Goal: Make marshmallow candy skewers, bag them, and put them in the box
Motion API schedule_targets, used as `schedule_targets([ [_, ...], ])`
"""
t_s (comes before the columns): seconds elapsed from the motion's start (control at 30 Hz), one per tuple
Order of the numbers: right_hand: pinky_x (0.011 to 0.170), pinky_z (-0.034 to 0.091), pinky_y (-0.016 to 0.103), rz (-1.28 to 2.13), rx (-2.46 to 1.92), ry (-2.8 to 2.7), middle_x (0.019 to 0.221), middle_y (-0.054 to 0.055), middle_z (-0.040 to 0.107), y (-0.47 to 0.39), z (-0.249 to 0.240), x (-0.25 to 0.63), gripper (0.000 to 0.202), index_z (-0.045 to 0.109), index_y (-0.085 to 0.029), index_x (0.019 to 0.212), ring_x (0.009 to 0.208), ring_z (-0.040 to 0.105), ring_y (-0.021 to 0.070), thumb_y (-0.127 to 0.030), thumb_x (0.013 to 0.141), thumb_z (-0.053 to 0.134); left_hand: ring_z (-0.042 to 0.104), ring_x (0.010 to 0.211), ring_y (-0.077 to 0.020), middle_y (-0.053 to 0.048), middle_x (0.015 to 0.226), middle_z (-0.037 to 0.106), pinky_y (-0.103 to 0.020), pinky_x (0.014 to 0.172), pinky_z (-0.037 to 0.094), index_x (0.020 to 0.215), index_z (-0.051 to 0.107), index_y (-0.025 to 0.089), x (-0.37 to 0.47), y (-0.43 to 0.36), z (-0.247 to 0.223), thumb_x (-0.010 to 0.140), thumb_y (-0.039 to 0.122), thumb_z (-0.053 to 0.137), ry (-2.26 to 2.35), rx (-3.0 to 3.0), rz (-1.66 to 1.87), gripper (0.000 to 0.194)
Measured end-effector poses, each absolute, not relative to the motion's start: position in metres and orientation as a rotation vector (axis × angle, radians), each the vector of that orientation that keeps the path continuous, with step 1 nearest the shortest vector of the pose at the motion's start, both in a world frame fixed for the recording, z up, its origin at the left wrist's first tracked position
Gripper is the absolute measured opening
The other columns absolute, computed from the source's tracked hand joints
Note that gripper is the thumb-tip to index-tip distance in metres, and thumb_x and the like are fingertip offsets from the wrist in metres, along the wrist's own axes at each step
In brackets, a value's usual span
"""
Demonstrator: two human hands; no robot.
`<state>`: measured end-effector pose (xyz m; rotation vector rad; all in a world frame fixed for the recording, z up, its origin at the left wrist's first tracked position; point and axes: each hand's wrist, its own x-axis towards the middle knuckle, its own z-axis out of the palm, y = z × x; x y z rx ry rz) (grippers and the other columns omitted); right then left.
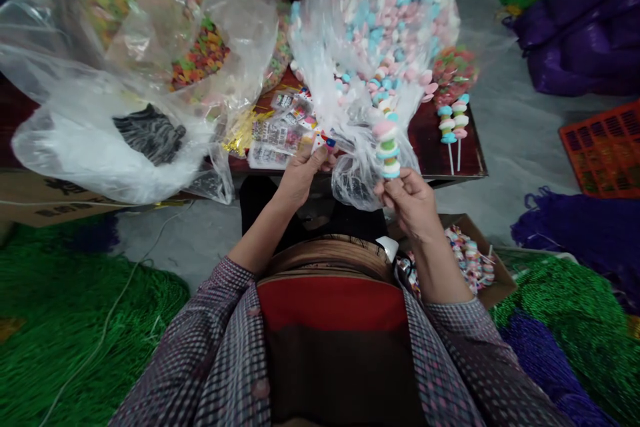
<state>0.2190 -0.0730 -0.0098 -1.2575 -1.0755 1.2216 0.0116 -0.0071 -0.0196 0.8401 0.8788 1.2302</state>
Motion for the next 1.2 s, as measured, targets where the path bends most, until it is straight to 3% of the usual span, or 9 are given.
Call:
schedule_targets([
  [0.13, 0.043, 0.026, 0.024, 1.177, -1.255, -1.032, 0.068, -0.006, 0.055, -0.052, 0.002, 0.189, 0.057, 0.063, -0.026, 0.096, 0.048, 0.031, 0.0063, -0.07, 0.066, 0.084, 0.061, 0.062, -0.0102, 0.0, 0.063, 0.069, -0.024, 0.066, 0.049, 0.07, 0.076, 0.019, 0.021, -0.016, -0.023, 0.079, 0.051, 0.084, 0.883, 0.884, 1.132, 0.034],
  [0.3, 0.044, 0.031, 0.024, 1.277, -1.215, -1.007, 0.058, -0.006, 0.048, -0.038, 0.012, 0.153, 0.057, 0.06, -0.023, 0.073, 0.048, 0.038, 0.0072, -0.073, 0.062, 0.084, 0.058, 0.061, -0.0102, 0.0, 0.061, 0.066, -0.024, 0.063, 0.048, 0.066, 0.075, 0.019, 0.023, -0.026, -0.023, 0.077, 0.056, 0.084, 0.807, 0.948, 1.097, 0.04],
  [0.47, 0.046, 0.025, 0.024, 1.195, -1.318, -1.044, 0.055, -0.007, 0.043, -0.039, 0.008, 0.162, 0.053, 0.059, -0.021, 0.067, 0.05, 0.031, 0.0064, -0.068, 0.062, 0.085, 0.065, 0.067, -0.0106, 0.0, 0.079, 0.074, -0.022, 0.059, 0.049, 0.093, 0.079, 0.021, 0.001, -0.019, -0.01, 0.066, 0.05, 0.094, 0.771, 0.846, 1.206, 0.042],
  [0.63, 0.052, 0.028, 0.025, 1.023, -1.378, -1.19, 0.054, -0.006, 0.038, -0.037, 0.009, 0.176, 0.059, 0.051, -0.022, 0.056, 0.055, 0.033, 0.0083, -0.072, 0.069, 0.079, 0.059, 0.055, -0.0074, 0.002, 0.066, 0.068, -0.02, 0.048, 0.042, 0.073, 0.071, 0.019, -0.009, -0.013, -0.003, 0.06, 0.046, 0.097, 0.845, 0.82, 1.29, 0.04],
  [0.77, 0.051, 0.03, 0.026, 1.053, -1.337, -1.136, 0.055, -0.006, 0.037, -0.036, 0.009, 0.17, 0.063, 0.05, -0.024, 0.06, 0.054, 0.033, 0.0091, -0.082, 0.069, 0.072, 0.05, 0.05, -0.0048, 0.006, 0.056, 0.06, -0.02, 0.048, 0.04, 0.066, 0.063, 0.019, 0.001, -0.016, -0.008, 0.067, 0.042, 0.094, 0.901, 0.763, 1.337, 0.039],
  [0.93, 0.051, 0.029, 0.025, 1.153, -1.264, -1.047, 0.06, -0.006, 0.042, -0.038, 0.002, 0.157, 0.06, 0.056, -0.023, 0.068, 0.056, 0.032, 0.0086, -0.076, 0.06, 0.083, 0.048, 0.052, -0.0044, 0.007, 0.06, 0.057, -0.02, 0.048, 0.038, 0.07, 0.06, 0.02, 0.014, -0.019, -0.012, 0.071, 0.038, 0.093, 0.893, 0.711, 1.422, 0.038],
  [1.07, 0.05, 0.026, 0.026, 1.036, -1.331, -1.013, 0.057, -0.006, 0.032, -0.037, -0.009, 0.156, 0.066, 0.042, -0.024, 0.056, 0.055, 0.028, 0.0087, -0.079, 0.068, 0.075, 0.047, 0.049, -0.0047, 0.007, 0.055, 0.054, -0.02, 0.047, 0.037, 0.067, 0.057, 0.02, 0.019, -0.021, -0.012, 0.073, 0.051, 0.089, 0.902, 0.683, 1.436, 0.045],
  [1.2, 0.05, 0.027, 0.026, 0.948, -1.378, -1.076, 0.057, -0.005, 0.034, -0.035, -0.017, 0.159, 0.067, 0.043, -0.024, 0.056, 0.055, 0.031, 0.0097, -0.084, 0.072, 0.068, 0.05, 0.047, -0.0047, 0.006, 0.055, 0.058, -0.021, 0.046, 0.038, 0.066, 0.057, 0.019, 0.019, -0.021, -0.011, 0.078, 0.05, 0.086, 0.983, 0.625, 1.335, 0.043],
])
